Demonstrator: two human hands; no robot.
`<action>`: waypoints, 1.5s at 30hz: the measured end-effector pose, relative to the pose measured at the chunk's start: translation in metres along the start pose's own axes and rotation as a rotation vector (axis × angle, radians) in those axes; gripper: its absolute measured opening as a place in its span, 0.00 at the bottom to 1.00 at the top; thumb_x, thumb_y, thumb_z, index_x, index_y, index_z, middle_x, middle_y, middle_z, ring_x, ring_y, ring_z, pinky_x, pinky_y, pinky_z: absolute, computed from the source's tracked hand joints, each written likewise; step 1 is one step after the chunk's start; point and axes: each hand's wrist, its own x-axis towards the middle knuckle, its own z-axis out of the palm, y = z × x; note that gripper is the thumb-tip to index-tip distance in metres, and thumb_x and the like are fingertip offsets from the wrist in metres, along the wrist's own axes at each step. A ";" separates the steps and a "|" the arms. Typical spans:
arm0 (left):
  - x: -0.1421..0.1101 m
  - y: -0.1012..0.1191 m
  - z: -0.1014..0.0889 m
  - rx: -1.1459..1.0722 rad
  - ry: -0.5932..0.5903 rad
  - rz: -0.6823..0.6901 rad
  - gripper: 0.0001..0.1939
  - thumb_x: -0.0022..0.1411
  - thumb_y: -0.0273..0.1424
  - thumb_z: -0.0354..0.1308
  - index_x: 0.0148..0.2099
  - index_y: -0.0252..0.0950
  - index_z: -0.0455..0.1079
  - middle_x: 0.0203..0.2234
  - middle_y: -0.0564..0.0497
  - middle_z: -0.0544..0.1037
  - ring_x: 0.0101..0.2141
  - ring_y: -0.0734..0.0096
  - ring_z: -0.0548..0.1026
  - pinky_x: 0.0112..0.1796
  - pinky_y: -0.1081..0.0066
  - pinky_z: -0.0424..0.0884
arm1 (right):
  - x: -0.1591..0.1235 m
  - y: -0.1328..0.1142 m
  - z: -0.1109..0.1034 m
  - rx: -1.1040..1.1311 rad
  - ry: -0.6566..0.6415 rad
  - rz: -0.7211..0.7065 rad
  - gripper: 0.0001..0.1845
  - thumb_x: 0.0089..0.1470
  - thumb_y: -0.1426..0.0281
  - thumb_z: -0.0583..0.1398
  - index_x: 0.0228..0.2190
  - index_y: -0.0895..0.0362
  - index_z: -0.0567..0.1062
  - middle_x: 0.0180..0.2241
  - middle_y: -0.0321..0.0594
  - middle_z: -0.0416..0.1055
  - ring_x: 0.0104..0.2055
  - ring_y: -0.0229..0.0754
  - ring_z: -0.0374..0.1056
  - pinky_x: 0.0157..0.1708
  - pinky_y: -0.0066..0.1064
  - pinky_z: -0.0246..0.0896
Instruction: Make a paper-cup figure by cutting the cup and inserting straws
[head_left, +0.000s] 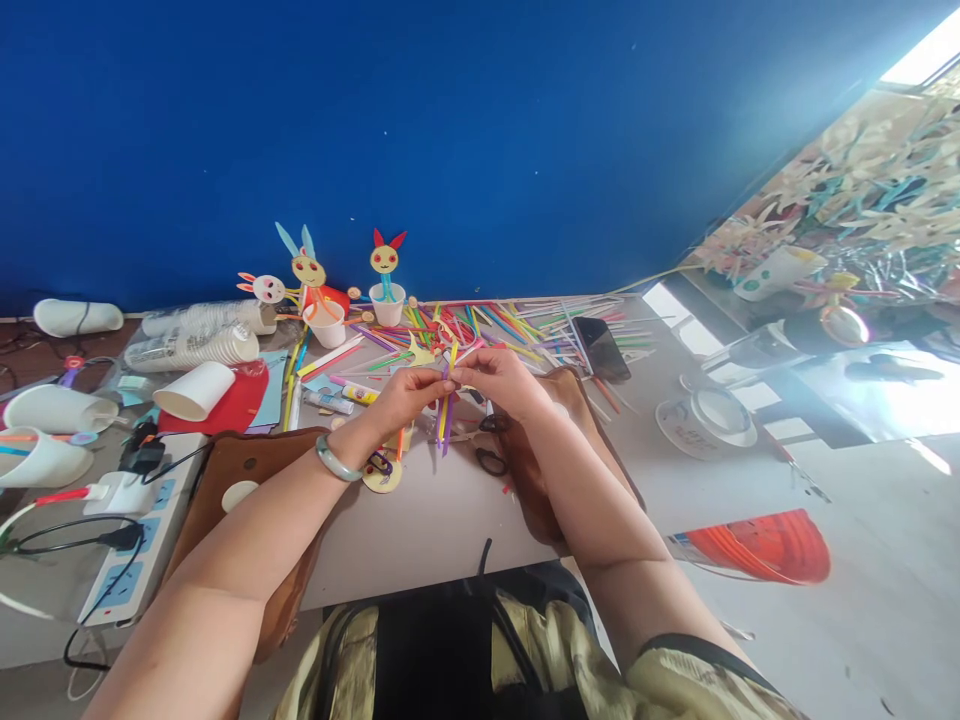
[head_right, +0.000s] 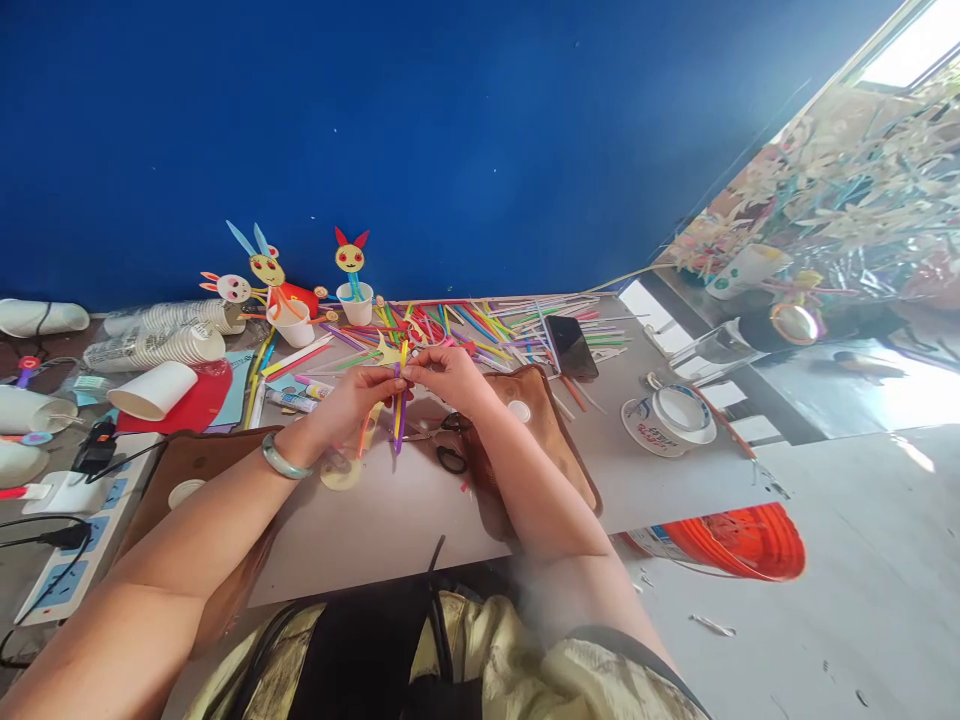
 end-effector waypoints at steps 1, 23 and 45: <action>0.000 0.000 0.000 -0.011 0.003 -0.002 0.19 0.55 0.46 0.67 0.35 0.33 0.80 0.26 0.50 0.77 0.29 0.72 0.69 0.33 0.71 0.63 | 0.000 0.001 -0.001 0.001 -0.010 -0.001 0.17 0.44 0.57 0.69 0.28 0.59 0.77 0.26 0.35 0.75 0.29 0.36 0.67 0.32 0.30 0.61; -0.006 0.018 0.002 -0.142 -0.070 -0.163 0.21 0.49 0.46 0.72 0.34 0.32 0.80 0.27 0.47 0.80 0.27 0.69 0.76 0.29 0.72 0.70 | 0.004 0.006 -0.011 0.025 -0.081 -0.104 0.15 0.45 0.59 0.69 0.30 0.57 0.78 0.33 0.38 0.77 0.37 0.40 0.71 0.42 0.35 0.66; -0.002 0.006 -0.006 -0.324 -0.097 -0.261 0.17 0.51 0.39 0.74 0.38 0.32 0.79 0.31 0.44 0.82 0.33 0.65 0.81 0.32 0.70 0.76 | 0.005 0.016 -0.010 0.046 -0.221 -0.192 0.20 0.51 0.57 0.67 0.41 0.57 0.81 0.42 0.42 0.79 0.46 0.46 0.74 0.49 0.36 0.66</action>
